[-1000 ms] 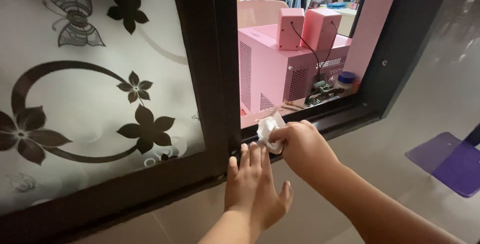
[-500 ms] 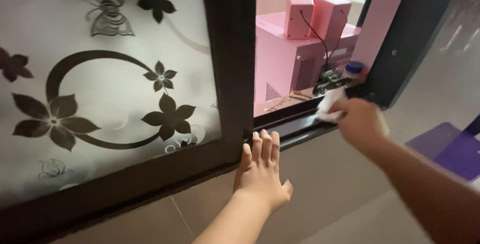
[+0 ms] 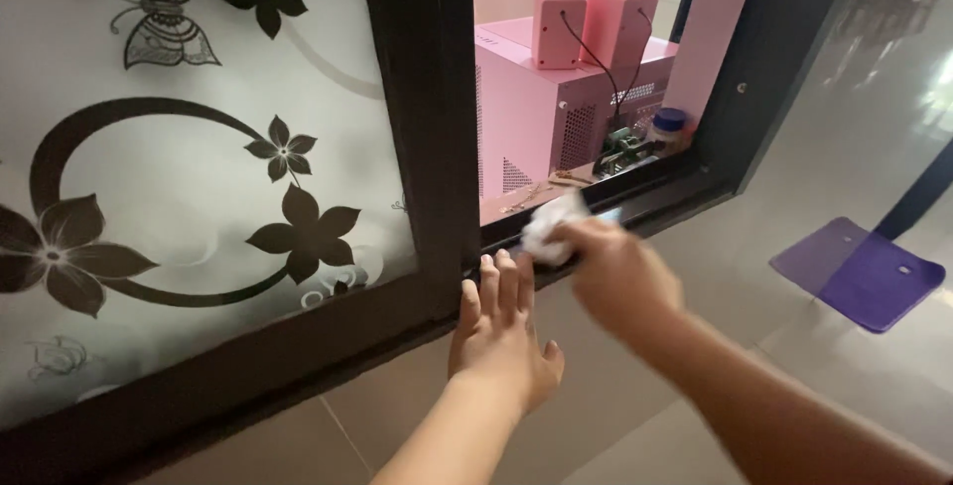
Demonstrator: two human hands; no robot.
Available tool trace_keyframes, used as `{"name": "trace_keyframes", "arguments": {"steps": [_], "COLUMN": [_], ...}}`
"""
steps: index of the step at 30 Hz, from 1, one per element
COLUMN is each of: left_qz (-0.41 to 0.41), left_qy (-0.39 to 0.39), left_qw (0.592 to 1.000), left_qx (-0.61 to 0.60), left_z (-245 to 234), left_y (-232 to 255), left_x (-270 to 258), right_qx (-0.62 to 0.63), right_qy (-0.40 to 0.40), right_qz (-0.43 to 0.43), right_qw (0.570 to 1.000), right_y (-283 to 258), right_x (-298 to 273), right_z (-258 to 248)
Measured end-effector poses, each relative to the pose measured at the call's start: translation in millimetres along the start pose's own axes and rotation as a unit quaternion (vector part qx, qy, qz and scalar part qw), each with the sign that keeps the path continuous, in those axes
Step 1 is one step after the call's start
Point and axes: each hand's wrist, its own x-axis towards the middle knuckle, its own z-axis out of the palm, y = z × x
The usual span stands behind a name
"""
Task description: The person wipes the lower frame and sill of a sliding window with a white cloth, then cleans the frosted glass panel and the vertical frame. The person folds the cloth and continues wiping different sections of the window frame and glass.
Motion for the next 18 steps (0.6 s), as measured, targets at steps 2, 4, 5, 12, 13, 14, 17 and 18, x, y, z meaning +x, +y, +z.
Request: {"name": "trace_keyframes", "arguments": {"steps": [2, 4, 5, 12, 13, 14, 17, 18], "left_qz": [-0.010, -0.006, 0.012, 0.041, 0.039, 0.038, 0.032, 0.036], "left_qy": [0.034, -0.001, -0.031, -0.251, -0.247, -0.243, -0.243, -0.237], "left_qw": [0.999, 1.000, 0.998, 0.966, 0.968, 0.969, 0.969, 0.970], "left_qx": [0.007, 0.029, 0.051, -0.044, -0.029, -0.015, -0.029, -0.029], "left_z": [4.5, -7.7, -13.8, -99.1, -95.2, -91.9, -94.9, -91.3], "left_y": [-0.5, -3.1, -3.4, -16.4, -15.2, -14.0, -14.9, -13.9], "left_x": [0.2, -1.4, -1.2, 0.1, 0.9, 1.4, 2.3, 0.7], "right_qx": [0.035, 0.025, 0.016, -0.065, -0.055, -0.045, -0.021, -0.022], "right_qy": [0.101, 0.073, 0.055, -0.006, 0.012, 0.029, 0.022, 0.029], "right_qz": [-0.073, -0.036, 0.011, 0.117, 0.099, 0.081, 0.027, 0.028], "right_qw": [0.992, 0.996, 0.998, 0.991, 0.994, 0.995, 0.999, 0.999], "right_y": [58.2, 81.3, 95.5, 113.5, 107.4, 100.9, 34.9, 19.7], "right_x": [32.4, 49.7, 56.8, 73.1, 68.5, 63.7, 23.3, 11.0], "right_z": [23.4, 9.6, 2.8, -5.3, -1.6, 1.6, -7.6, -7.8]}}
